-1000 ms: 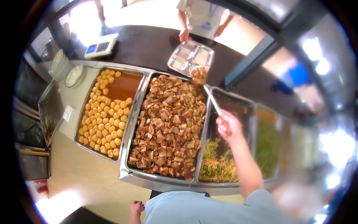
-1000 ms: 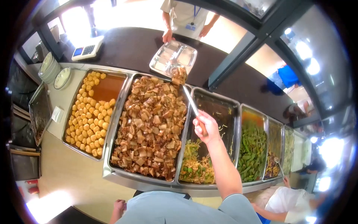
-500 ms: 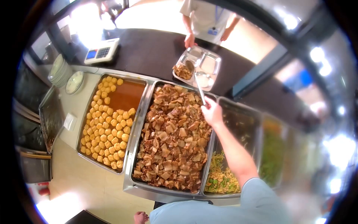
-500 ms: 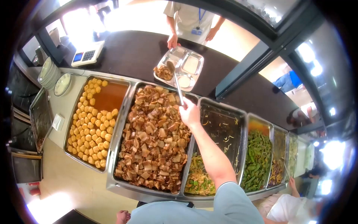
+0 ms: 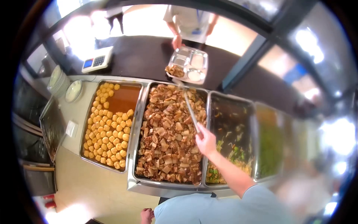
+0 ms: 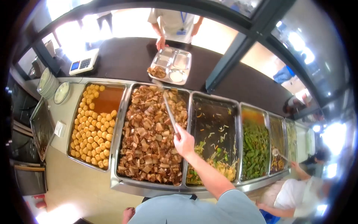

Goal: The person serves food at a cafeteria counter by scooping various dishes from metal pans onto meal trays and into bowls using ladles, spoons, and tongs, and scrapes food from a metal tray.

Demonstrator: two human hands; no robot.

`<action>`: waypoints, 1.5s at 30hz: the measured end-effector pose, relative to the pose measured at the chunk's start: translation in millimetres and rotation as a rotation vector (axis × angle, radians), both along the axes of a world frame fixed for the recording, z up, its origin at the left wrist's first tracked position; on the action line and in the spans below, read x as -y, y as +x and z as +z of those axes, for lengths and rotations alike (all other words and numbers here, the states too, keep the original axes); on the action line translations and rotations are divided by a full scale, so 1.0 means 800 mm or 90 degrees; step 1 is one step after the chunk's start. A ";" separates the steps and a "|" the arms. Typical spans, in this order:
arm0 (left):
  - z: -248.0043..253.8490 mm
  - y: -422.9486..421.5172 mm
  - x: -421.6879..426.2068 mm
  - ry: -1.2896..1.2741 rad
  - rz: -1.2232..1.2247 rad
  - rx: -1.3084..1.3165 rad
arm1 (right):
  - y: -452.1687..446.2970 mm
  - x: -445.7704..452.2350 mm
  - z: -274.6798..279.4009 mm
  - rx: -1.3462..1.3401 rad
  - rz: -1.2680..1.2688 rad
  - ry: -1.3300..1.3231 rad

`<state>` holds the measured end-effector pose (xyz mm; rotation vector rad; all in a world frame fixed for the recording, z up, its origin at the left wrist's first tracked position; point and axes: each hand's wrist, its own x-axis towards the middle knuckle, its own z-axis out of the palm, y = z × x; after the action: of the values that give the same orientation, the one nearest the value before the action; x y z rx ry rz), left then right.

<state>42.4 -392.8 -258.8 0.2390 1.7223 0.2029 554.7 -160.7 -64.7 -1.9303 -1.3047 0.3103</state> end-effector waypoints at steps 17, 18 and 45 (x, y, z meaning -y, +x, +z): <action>-0.021 -0.010 -0.130 0.072 -0.170 0.050 | -0.094 0.320 0.031 -0.232 -0.341 0.024; -0.014 -0.005 -0.133 0.084 -0.173 0.052 | -0.090 0.327 0.033 -0.239 -0.356 0.033; 0.029 0.164 -0.003 0.137 -0.388 -0.011 | 0.129 0.682 0.034 -0.137 -0.341 -0.235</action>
<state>173.9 -390.4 -235.3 0.9073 1.5677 -0.0663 657.6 -706.1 -37.7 -2.3883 -0.5829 0.4913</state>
